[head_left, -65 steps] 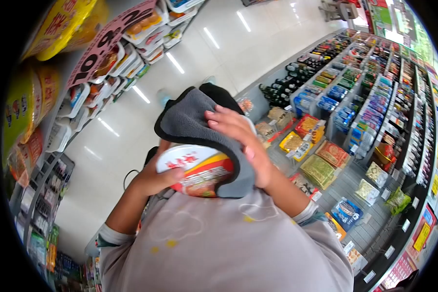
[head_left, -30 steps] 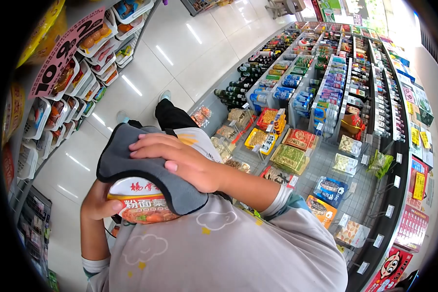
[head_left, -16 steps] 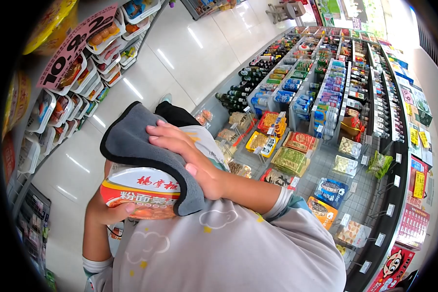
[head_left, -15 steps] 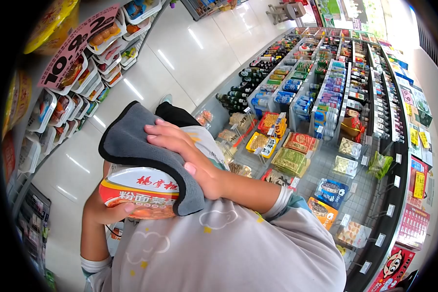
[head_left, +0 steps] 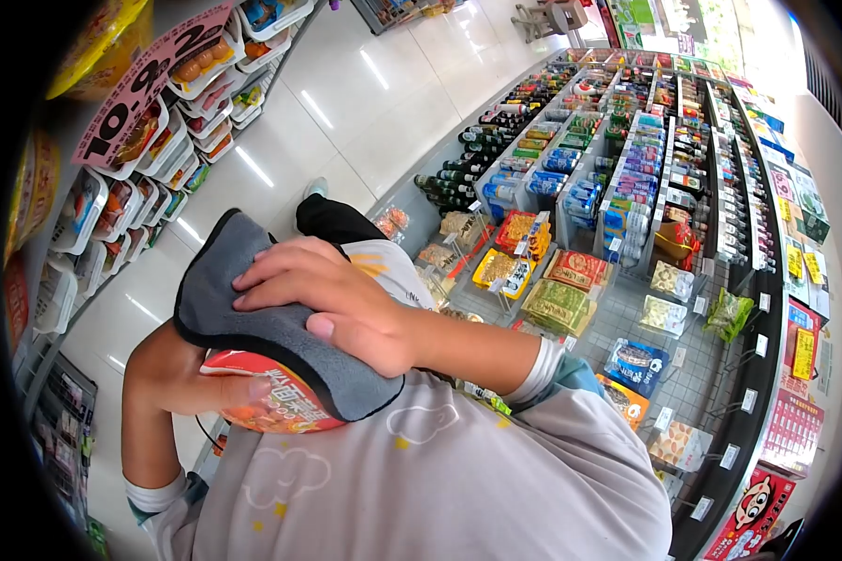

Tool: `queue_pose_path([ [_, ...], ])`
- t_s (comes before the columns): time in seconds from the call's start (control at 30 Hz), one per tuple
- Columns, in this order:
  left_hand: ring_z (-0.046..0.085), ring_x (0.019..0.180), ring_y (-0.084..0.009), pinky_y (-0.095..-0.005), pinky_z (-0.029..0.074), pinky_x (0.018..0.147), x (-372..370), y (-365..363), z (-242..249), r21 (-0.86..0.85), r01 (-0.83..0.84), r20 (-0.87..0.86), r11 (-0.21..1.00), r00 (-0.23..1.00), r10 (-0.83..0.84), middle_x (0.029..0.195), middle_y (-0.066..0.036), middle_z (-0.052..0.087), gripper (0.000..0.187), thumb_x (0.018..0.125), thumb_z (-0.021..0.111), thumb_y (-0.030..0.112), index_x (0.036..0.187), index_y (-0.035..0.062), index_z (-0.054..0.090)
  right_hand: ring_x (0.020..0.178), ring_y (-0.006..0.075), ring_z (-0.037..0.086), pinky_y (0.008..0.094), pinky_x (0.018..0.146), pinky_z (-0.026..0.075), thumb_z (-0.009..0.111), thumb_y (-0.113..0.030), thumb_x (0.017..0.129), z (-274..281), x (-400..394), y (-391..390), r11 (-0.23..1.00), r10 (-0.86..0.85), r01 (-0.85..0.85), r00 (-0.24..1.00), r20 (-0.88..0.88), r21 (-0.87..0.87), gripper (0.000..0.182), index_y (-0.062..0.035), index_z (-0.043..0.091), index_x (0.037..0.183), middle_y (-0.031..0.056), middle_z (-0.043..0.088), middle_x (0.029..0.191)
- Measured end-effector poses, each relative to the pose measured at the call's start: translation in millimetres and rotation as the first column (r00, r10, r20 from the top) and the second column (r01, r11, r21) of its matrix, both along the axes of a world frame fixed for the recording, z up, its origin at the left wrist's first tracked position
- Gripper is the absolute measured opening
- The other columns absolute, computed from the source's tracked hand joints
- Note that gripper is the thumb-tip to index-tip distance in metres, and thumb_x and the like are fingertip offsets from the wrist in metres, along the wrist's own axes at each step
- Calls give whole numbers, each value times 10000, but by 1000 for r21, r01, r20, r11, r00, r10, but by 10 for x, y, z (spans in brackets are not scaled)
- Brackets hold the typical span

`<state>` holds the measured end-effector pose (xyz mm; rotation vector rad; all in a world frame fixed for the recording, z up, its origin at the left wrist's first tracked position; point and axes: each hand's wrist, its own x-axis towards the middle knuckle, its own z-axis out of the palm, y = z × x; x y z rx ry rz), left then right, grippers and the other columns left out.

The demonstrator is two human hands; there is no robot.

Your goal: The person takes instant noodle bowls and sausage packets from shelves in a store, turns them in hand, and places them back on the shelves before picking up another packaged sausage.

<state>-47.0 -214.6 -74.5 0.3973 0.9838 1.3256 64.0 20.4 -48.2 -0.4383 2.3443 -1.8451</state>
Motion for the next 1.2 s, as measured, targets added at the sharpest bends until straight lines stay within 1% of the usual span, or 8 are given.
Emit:
queue_pose_path([
  [0.33,624,1094,-170,-318,499,934,-76,153,38,82,189,-277,979,948,-160,1194,-92,665,560,761,817,137,1256,-11,601,1152,323,495,415,1043,320,441,-227,975,114,-100,62,997,78,-81,991,112,17,374,-19,630,1221,150,566,1260],
  [0.47,596,1173,-208,-367,474,1007,329,-122,-242,31,-104,44,994,994,103,1279,-134,621,733,763,821,184,1375,-56,497,1182,325,499,412,1040,332,452,-218,969,35,1,93,999,8,-4,994,109,-41,365,-24,625,1225,146,586,1235],
  [0.53,584,1207,-227,-388,457,1043,578,-259,-387,-39,-428,325,903,849,417,1308,-153,598,815,748,849,254,1387,-74,463,1157,328,510,412,1028,348,479,-177,946,31,9,135,997,-32,38,996,87,-64,338,-34,626,1214,145,600,1214],
  [0.63,615,1165,-226,-393,497,1004,814,-392,-469,-142,-271,419,952,855,306,1249,-151,632,829,713,890,335,1315,-91,512,1175,328,507,417,1050,332,457,-208,963,4,62,203,996,-76,79,994,76,-41,367,-33,611,1246,149,591,1242],
  [0.87,595,1212,-248,-390,487,1026,1408,-408,-685,-228,-618,399,753,646,651,1329,-124,594,810,818,736,462,1401,-22,448,1343,367,433,494,1162,233,302,-358,1034,-6,103,322,997,-61,61,998,9,-37,547,23,541,1346,194,515,1399],
  [1.0,668,1075,-271,-413,524,982,982,-216,-465,-227,-541,514,810,640,571,1164,-173,686,704,736,820,303,1285,-60,569,1337,369,447,507,1159,241,305,-356,1028,49,61,386,994,-100,98,994,-38,-53,548,19,542,1350,192,525,1393],
  [1.07,653,1091,-259,-391,499,1004,805,11,-291,-185,-597,287,781,727,624,1178,-171,679,678,738,816,243,1290,-63,568,1326,370,456,501,1153,252,318,-342,1021,76,27,423,994,-91,88,995,-44,-61,534,17,553,1338,187,533,1385],
  [1.2,620,1150,-221,-366,483,1007,275,221,-118,-141,-281,230,949,923,308,1264,-128,640,724,710,836,196,1329,-35,539,1238,367,505,465,1096,318,390,-276,983,34,-34,469,994,-65,56,994,-90,-95,465,12,595,1285,175,568,1321],
])
